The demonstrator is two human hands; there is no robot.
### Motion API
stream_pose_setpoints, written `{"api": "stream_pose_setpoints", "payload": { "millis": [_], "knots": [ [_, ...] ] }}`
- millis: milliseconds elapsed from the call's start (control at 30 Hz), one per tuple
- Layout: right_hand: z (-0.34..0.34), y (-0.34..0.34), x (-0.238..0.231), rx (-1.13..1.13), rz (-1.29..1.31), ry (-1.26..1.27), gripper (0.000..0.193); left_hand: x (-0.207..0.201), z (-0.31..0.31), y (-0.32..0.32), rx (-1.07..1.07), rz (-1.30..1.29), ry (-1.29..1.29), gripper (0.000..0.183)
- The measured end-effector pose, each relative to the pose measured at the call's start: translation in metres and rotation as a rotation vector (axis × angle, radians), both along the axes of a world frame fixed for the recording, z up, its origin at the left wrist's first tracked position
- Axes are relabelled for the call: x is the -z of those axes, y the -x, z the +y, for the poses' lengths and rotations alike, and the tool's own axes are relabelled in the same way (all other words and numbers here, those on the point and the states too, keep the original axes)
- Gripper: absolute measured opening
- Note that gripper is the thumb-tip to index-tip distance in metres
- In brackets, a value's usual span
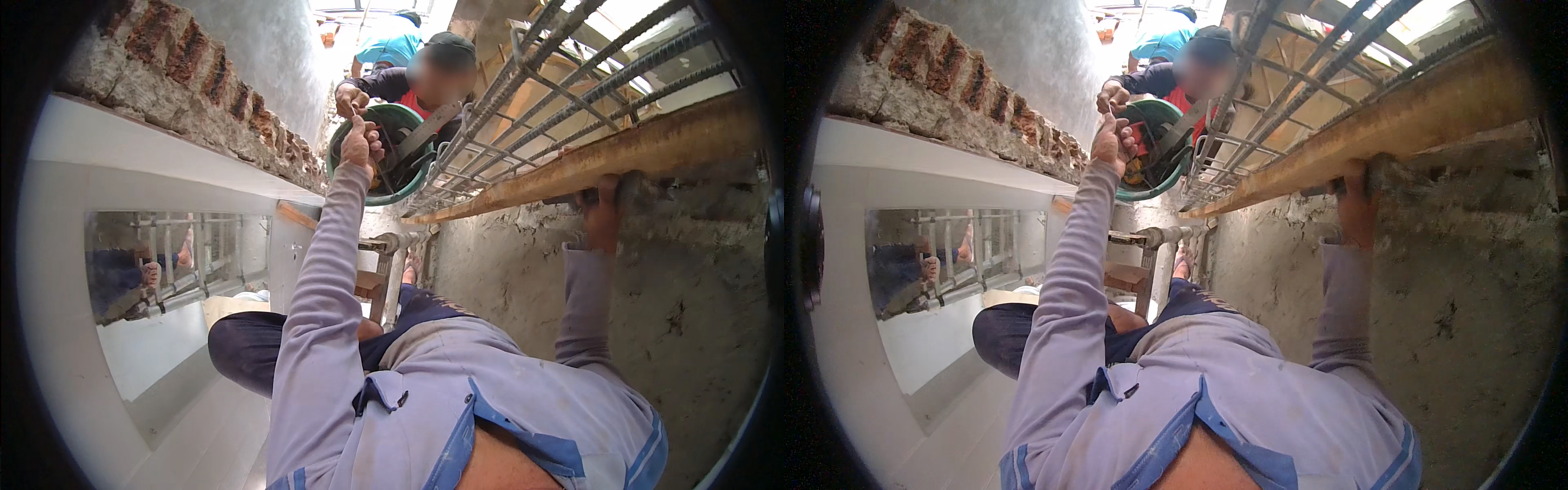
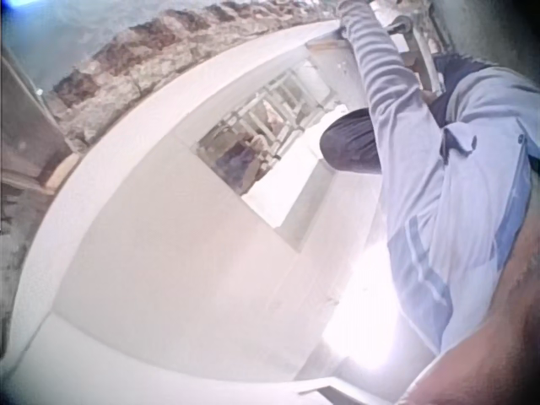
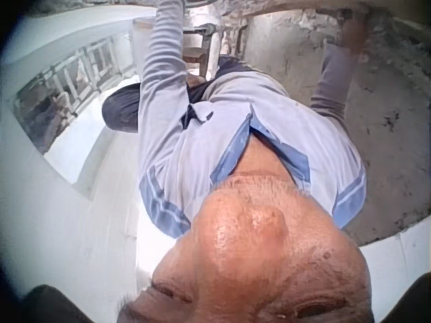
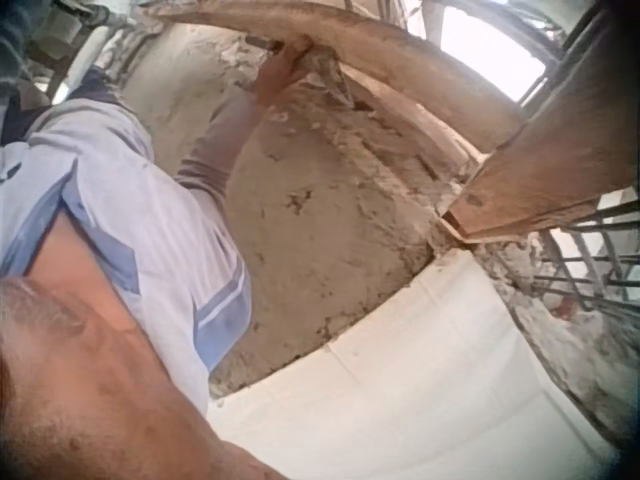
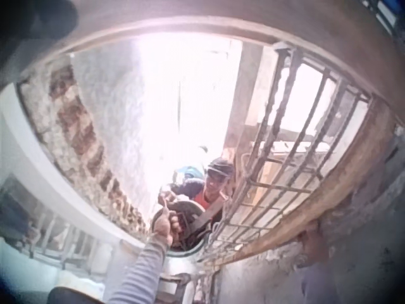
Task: The person uses a hand saw to cut a piece of wood and then hammers it into place on a metal scaffolding structure. They adjust the wood and hammer it multiple times to secure it as part of a construction formwork setup.
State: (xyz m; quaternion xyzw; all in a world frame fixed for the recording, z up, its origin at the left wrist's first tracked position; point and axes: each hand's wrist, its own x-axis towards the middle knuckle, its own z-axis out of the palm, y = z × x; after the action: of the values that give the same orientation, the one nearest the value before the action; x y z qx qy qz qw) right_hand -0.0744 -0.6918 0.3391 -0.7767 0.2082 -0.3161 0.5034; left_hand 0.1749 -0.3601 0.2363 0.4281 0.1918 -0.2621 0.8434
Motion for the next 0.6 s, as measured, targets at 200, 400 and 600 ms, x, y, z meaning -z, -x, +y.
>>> {"api": "stream_pose_setpoints", "payload": {
  "millis": [200, 400, 600],
  "knots": [
    [0.035, -0.014, -0.042, -0.154, -0.042, -0.296, 0.043, -0.006, 0.0, -0.018, 0.195, -0.087, -0.208, 0.02],
    [0.047, -0.018, -0.046, -0.115, -0.151, -0.316, 0.038, 0.015, 0.0, -0.01, 0.187, -0.089, -0.343, 0.029],
    [0.048, -0.016, -0.049, -0.137, -0.129, -0.349, 0.03, 0.066, 0.006, -0.016, 0.242, -0.145, -0.581, 0.032]
  ]
}}
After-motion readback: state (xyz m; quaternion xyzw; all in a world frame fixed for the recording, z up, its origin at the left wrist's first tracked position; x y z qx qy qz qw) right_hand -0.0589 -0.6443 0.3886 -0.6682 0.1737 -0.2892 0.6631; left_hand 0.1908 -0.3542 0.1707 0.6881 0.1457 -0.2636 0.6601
